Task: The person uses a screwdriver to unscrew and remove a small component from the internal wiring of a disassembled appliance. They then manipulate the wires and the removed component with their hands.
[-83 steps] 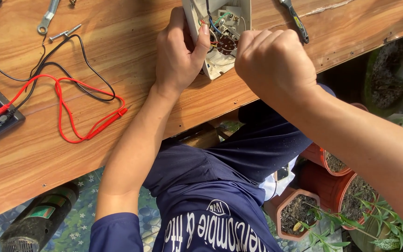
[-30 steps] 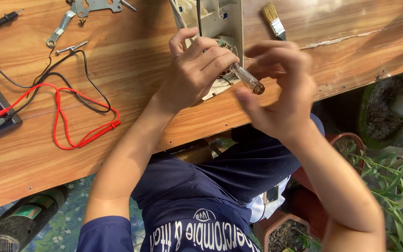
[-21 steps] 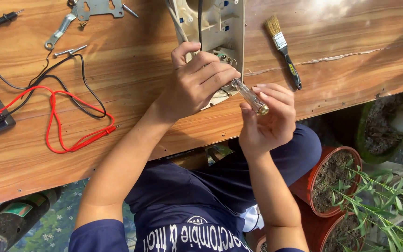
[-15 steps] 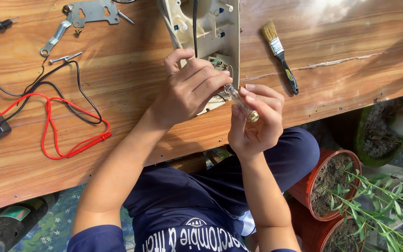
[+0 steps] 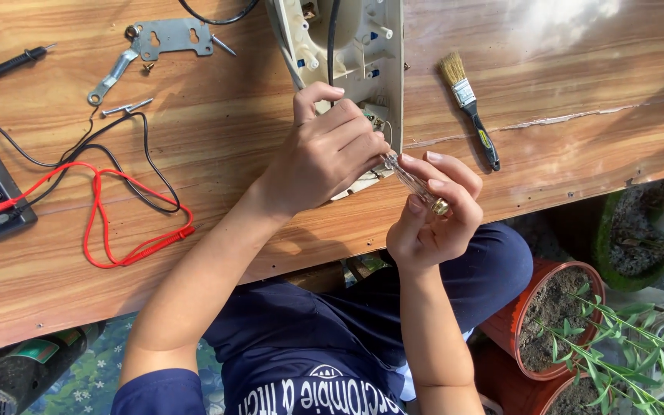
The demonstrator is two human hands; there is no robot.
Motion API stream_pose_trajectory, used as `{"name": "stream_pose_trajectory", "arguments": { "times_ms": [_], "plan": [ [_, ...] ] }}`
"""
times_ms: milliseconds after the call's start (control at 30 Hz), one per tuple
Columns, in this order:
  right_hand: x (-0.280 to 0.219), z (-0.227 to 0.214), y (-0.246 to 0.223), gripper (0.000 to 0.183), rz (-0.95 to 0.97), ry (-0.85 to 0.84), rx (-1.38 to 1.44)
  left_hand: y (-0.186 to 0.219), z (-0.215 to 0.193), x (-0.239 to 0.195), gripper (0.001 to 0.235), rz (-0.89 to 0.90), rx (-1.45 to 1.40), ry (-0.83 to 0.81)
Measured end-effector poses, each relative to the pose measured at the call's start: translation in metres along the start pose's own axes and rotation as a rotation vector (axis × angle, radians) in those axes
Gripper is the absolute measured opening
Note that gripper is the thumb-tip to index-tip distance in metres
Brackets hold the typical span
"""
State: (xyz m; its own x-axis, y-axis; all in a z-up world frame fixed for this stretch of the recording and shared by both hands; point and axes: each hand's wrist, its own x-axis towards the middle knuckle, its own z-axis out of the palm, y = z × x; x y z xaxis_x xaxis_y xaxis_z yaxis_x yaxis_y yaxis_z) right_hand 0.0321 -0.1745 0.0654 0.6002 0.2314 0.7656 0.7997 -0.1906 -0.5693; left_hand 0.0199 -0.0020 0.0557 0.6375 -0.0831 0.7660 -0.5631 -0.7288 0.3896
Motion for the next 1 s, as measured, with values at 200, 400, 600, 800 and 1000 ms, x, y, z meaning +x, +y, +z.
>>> {"name": "stream_pose_trajectory", "arguments": {
  "times_ms": [200, 400, 600, 800, 1000],
  "plan": [
    [-0.001, -0.011, 0.011, 0.012, -0.068, -0.119, -0.095, 0.004, -0.011, 0.007, 0.013, 0.111, 0.094, -0.083],
    [-0.006, -0.005, 0.009, 0.038, 0.000, 0.022, -0.066, -0.001, -0.015, 0.019, 0.020, 0.161, 0.029, -0.047],
    [0.005, 0.008, 0.013, 0.034, -0.058, 0.203, 0.062, -0.002, 0.006, 0.017, 0.025, 0.134, 0.074, 0.135],
    [0.001, 0.001, 0.027, 0.029, -0.212, 0.120, 0.075, 0.000, 0.004, 0.002, 0.011, 0.143, 0.115, -0.008],
    [0.001, -0.001, 0.024, 0.038, -0.132, 0.094, 0.193, -0.011, 0.017, -0.009, 0.016, 0.163, 0.055, 0.078]
  ]
}}
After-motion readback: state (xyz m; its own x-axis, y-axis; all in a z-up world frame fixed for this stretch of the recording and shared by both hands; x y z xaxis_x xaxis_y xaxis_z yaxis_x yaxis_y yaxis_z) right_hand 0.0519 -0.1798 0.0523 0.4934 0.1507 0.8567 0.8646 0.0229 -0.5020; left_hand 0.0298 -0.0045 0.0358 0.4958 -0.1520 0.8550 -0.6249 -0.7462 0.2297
